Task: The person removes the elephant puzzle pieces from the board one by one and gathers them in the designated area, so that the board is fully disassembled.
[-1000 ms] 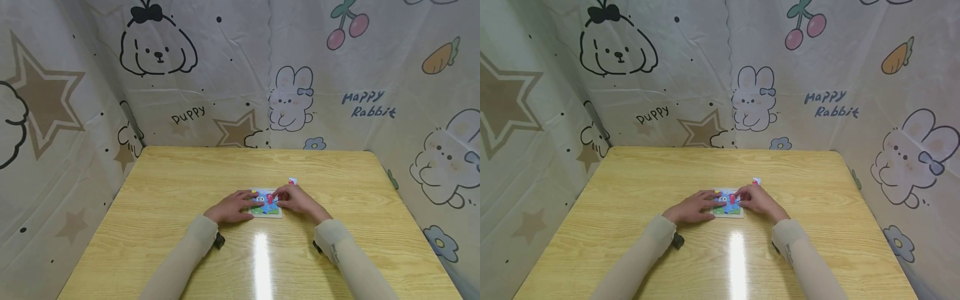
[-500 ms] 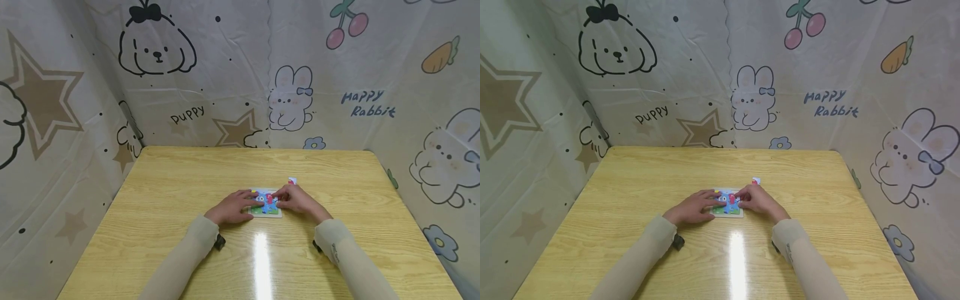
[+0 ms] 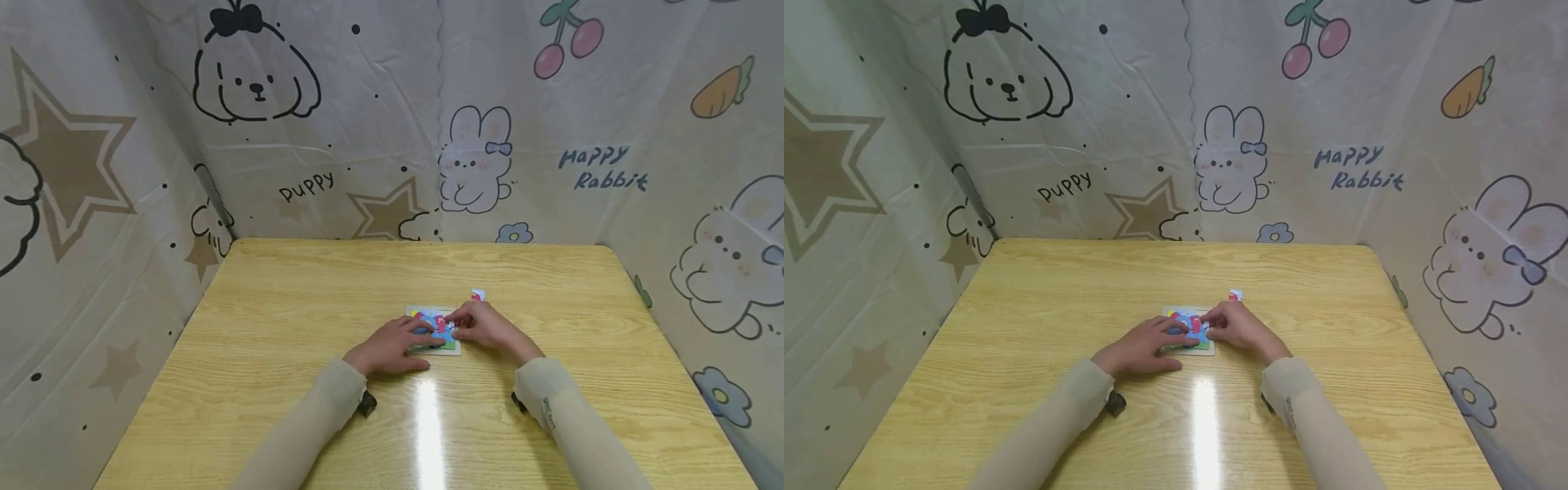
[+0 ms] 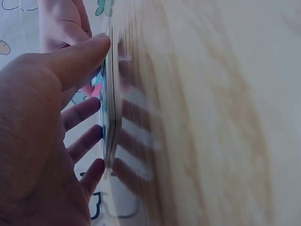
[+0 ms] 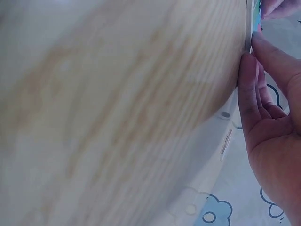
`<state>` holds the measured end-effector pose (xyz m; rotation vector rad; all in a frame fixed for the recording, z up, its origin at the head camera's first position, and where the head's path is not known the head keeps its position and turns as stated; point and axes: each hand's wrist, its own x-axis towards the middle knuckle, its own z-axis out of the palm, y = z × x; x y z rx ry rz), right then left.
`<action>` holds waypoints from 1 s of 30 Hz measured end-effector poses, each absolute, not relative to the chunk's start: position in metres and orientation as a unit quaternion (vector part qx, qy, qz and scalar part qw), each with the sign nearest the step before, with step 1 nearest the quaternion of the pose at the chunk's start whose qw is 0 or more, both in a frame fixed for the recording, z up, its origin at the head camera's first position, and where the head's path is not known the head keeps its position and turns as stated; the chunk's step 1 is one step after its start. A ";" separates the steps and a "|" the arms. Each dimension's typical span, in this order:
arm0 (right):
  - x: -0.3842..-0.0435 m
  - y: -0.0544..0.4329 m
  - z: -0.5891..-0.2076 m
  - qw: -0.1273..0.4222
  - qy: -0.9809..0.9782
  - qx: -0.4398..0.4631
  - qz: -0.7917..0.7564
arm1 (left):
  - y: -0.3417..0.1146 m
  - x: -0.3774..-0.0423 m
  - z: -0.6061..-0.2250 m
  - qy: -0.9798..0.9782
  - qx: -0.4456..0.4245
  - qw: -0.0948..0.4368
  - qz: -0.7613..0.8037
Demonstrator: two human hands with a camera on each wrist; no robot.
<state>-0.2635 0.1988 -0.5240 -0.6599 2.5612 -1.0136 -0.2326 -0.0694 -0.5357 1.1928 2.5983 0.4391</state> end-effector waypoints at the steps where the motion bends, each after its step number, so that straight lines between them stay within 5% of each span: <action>1: -0.263 0.199 -0.524 0.153 0.893 -0.232 -0.353 | -0.069 -0.232 -0.535 0.892 0.407 0.126 0.148; 30: -0.269 0.200 -0.529 0.160 0.885 -0.245 -0.362 | -0.067 -0.229 -0.533 0.904 0.395 0.130 0.102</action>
